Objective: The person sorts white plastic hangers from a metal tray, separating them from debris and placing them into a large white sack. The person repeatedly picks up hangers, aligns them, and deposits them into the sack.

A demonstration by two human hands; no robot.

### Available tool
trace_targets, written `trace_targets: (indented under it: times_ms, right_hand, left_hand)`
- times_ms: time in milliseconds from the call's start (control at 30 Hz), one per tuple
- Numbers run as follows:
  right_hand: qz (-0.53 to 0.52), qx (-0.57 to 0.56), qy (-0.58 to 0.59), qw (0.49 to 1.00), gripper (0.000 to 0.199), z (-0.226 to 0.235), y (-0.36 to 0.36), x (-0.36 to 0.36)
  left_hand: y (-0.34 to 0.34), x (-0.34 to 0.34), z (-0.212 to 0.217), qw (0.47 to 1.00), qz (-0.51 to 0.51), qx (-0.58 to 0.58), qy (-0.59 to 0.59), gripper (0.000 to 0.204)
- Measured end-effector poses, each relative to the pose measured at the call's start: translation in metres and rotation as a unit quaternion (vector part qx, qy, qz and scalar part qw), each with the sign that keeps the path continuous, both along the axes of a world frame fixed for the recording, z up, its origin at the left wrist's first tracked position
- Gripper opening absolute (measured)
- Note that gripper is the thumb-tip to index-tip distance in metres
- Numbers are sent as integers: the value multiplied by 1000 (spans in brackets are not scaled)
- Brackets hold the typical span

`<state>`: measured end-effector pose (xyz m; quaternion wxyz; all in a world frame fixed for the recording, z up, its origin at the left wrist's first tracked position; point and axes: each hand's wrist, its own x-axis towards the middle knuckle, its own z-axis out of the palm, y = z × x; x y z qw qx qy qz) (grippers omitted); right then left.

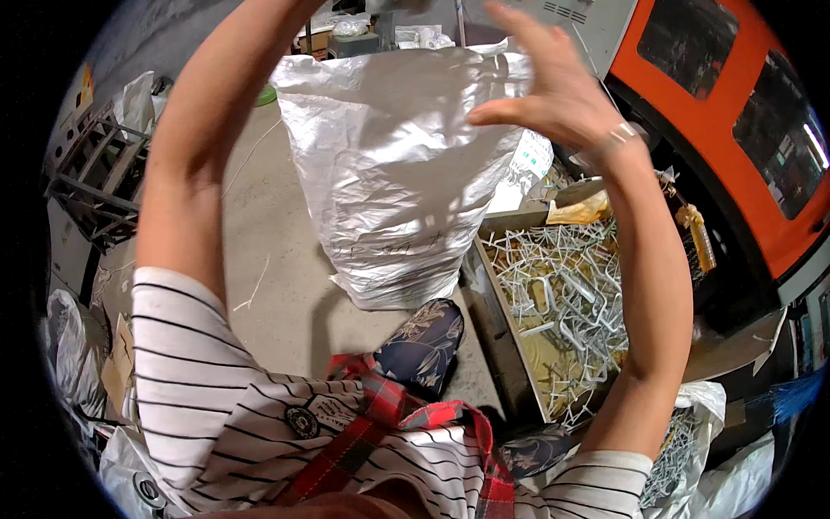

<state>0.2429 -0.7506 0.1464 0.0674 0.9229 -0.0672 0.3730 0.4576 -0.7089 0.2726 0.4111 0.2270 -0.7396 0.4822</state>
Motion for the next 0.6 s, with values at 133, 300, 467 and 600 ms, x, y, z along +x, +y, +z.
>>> trace_targets:
  times_ms: [133,300,467,600]
  right_hand:
    - [-223,39,338,914,48,-27,-2,18]
    - [29,-157,311,937,13,-68,58,0]
    - [-24,117,141,983,39,-67,46,-2]
    - [-306,-77,-49,948,82,-57,-36,4]
  left_hand:
    - [13,19,-119,860,199,435,177,35]
    - [56,52,-196,723,197,639,176,44]
    - [63,48,-202,719,227,644,133,46]
    - [56,32,-206,698,235,677,2,40]
